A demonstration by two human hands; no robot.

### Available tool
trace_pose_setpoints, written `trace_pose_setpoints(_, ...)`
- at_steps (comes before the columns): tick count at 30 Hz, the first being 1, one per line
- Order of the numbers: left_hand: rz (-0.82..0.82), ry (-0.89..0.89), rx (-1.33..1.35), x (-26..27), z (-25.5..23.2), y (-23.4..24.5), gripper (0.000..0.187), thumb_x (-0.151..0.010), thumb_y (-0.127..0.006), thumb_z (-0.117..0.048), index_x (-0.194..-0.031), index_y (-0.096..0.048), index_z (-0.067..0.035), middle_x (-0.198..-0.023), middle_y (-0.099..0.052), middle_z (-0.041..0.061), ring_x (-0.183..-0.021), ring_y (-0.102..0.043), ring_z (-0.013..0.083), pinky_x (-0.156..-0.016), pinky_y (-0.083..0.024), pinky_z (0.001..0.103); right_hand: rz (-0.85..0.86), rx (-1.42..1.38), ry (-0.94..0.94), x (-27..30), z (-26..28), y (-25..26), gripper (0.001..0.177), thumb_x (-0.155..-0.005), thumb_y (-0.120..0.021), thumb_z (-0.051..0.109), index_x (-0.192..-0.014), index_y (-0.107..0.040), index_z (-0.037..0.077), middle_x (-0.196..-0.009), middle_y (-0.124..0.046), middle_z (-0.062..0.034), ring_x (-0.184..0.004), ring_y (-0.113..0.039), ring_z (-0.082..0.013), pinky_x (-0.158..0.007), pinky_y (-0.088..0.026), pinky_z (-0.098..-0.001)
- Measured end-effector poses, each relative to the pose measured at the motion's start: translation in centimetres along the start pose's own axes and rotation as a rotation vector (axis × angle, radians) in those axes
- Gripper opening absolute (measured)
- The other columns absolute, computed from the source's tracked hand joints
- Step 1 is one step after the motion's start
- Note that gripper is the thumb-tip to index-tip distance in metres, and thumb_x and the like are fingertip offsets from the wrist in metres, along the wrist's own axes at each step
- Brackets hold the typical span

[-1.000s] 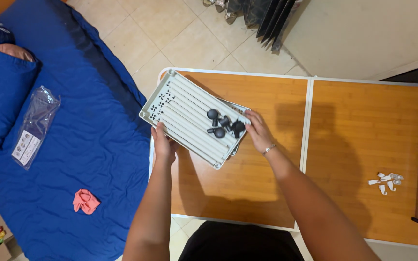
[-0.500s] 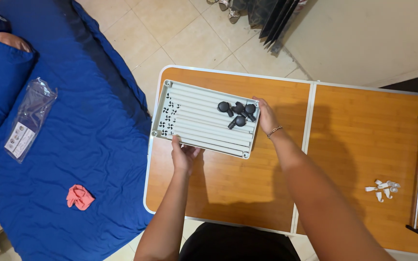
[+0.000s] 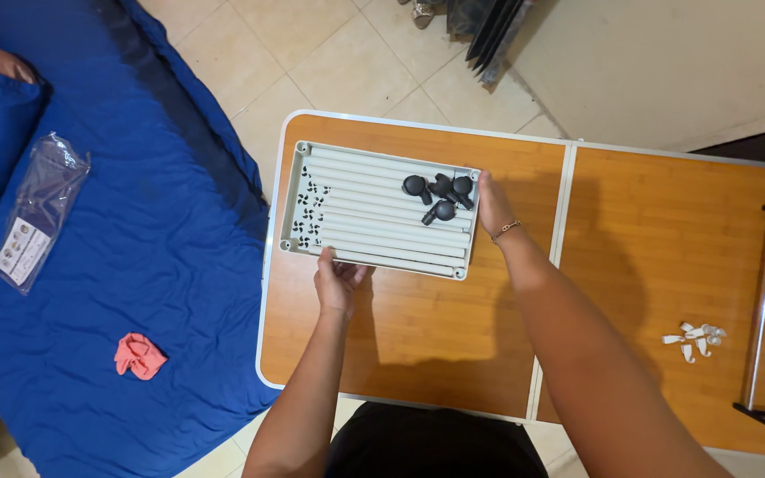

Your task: The person assembles a drying rack by attaching black plastic feet to a white plastic base and inserting metal rods into a black frame. The person places the base on a table, secures the feet, and then inserts multiple rods into the frame slots.

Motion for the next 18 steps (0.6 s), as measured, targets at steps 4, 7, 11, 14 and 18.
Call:
trace_pose_setpoints(4,0.007,0.003,0.019,-0.2,-0.1,-0.3,0.058,-0.100,-0.050,-0.049,-0.124,-0.056,0.004,-0.110,-0.065,0.015,-0.092,-0.070,0.0275,-0.079,-0.062,0.040,-0.009,-0.013,0.074,-0.9,-0.2,-0.2,0.070,-0.110,-0.021,0.054,-0.132,-0.059,-0.002,-0.137,-0.063,-0.0186,-0.130,-0.057,-0.0273,-0.112,-0.040,-0.0375)
trace_pose_setpoints(7,0.024,0.009,0.026,0.4,0.0,-0.5,0.058,-0.099,-0.050,-0.049,-0.124,-0.056,0.003,-0.111,-0.066,0.015,-0.093,-0.069,0.0272,-0.081,-0.062,0.040,-0.035,-0.041,0.130,-0.9,-0.9,0.1,0.068,-0.112,-0.024,0.053,-0.127,-0.060,-0.003,-0.130,-0.064,-0.0198,-0.124,-0.058,-0.0284,-0.109,-0.041,-0.0386)
trace_pose_setpoints(11,-0.013,0.010,-0.017,0.6,-0.5,-1.6,0.059,-0.099,-0.050,-0.050,-0.125,-0.057,0.002,-0.112,-0.065,0.013,-0.095,-0.069,0.0263,-0.083,-0.061,0.040,-0.101,0.117,0.029,-2.0,-0.6,1.0,0.070,-0.108,-0.023,0.055,-0.114,-0.067,0.000,-0.107,-0.072,-0.0140,-0.101,-0.066,-0.0253,-0.093,-0.050,-0.0375)
trace_pose_setpoints(14,-0.044,0.006,-0.033,0.8,-0.1,-1.6,0.060,-0.100,-0.049,-0.050,-0.124,-0.058,0.004,-0.113,-0.066,0.015,-0.096,-0.069,0.0269,-0.081,-0.059,0.040,-0.121,0.054,0.033,-1.7,0.0,1.0,0.079,-0.108,-0.023,0.061,-0.111,-0.070,-0.002,-0.104,-0.074,-0.0133,-0.099,-0.068,-0.0263,-0.093,-0.051,-0.0377)
trace_pose_setpoints(18,-0.019,0.011,0.013,0.9,0.6,-1.0,0.057,-0.100,-0.050,-0.047,-0.125,-0.057,0.003,-0.115,-0.065,0.017,-0.099,-0.067,0.0284,-0.084,-0.060,0.041,-0.073,-0.014,-0.059,-1.6,0.1,1.0,0.086,-0.105,-0.018,0.066,-0.121,-0.071,0.000,-0.108,-0.075,-0.0133,-0.103,-0.069,-0.0250,-0.095,-0.050,-0.0360)
Point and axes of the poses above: each hand's wrist, its own x-axis away from the middle knuckle, its own y-axis out of the back of the hand, z = x × y, the point moved 2 cm from there along -x, towards the middle knuckle
